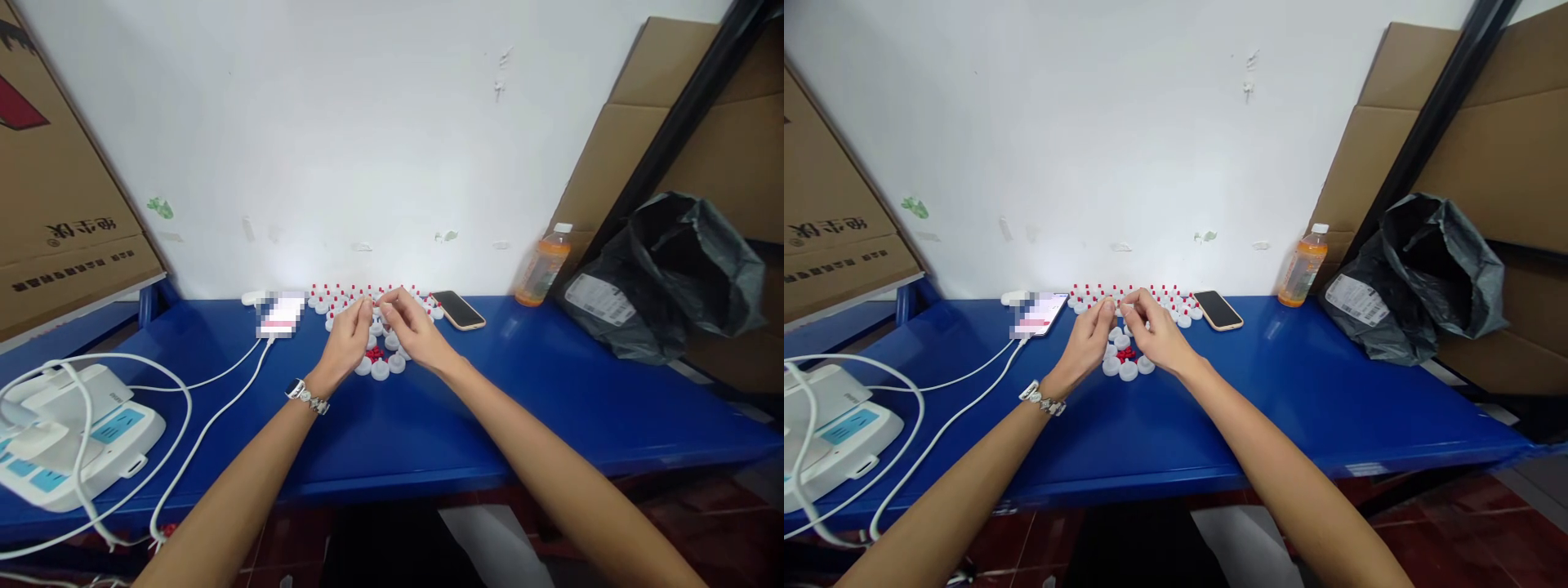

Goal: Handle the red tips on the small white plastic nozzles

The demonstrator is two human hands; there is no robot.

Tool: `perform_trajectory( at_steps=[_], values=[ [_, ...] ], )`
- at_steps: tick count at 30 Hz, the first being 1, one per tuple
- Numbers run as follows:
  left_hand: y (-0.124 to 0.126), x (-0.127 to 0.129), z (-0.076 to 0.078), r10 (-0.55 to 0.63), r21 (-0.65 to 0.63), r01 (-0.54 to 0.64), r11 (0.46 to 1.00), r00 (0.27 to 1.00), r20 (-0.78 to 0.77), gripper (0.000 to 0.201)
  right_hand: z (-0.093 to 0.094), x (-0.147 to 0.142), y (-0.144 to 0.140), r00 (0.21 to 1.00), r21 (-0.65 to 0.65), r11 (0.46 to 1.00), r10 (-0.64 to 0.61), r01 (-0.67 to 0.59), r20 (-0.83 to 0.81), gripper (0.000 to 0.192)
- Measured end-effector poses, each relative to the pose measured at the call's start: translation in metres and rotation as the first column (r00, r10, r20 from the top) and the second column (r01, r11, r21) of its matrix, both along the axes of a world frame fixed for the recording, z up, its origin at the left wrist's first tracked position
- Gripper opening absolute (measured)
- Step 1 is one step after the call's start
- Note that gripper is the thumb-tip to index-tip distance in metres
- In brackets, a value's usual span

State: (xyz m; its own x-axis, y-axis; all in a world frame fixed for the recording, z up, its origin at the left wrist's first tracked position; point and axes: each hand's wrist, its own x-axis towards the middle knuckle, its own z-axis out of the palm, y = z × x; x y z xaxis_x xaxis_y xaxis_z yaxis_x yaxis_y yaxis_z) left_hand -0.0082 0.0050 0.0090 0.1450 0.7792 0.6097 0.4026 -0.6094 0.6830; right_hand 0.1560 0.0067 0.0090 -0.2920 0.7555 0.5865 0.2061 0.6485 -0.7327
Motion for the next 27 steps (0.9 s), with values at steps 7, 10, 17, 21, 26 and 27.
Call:
perform_trajectory(
  at_steps=[7,10,17,21,26,27],
  values=[
    [0.012,-0.019,-0.004,-0.035,-0.037,0.028,0.999,0.979,-0.202,0.038,-0.003,0.028,0.010,0.989,0.009,0.989,-0.147,0.147,0.013,0.021],
    [0.012,-0.019,-0.008,-0.095,-0.008,0.101,0.995,0.905,-0.415,0.031,-0.008,0.027,0.015,0.989,0.010,0.990,-0.140,0.140,0.054,0.016],
    [0.019,-0.031,-0.008,-0.009,-0.021,0.000,1.000,0.895,-0.445,0.041,-0.015,0.024,0.020,0.995,-0.107,0.989,-0.099,0.100,0.019,0.019],
    [0.027,-0.048,-0.008,0.124,0.010,-0.133,0.991,0.886,-0.448,0.041,-0.008,0.011,0.035,0.987,-0.046,0.989,-0.139,0.143,0.085,0.014],
    [0.033,-0.058,-0.014,0.205,0.023,-0.223,0.975,0.847,-0.491,0.038,0.003,-0.016,0.066,0.876,0.096,0.950,-0.311,0.297,0.368,0.012],
    [0.033,-0.057,-0.016,0.199,0.029,-0.214,0.976,0.840,-0.505,0.036,0.003,-0.021,0.071,0.848,0.087,0.954,-0.296,0.288,0.439,0.012]
  ],
)
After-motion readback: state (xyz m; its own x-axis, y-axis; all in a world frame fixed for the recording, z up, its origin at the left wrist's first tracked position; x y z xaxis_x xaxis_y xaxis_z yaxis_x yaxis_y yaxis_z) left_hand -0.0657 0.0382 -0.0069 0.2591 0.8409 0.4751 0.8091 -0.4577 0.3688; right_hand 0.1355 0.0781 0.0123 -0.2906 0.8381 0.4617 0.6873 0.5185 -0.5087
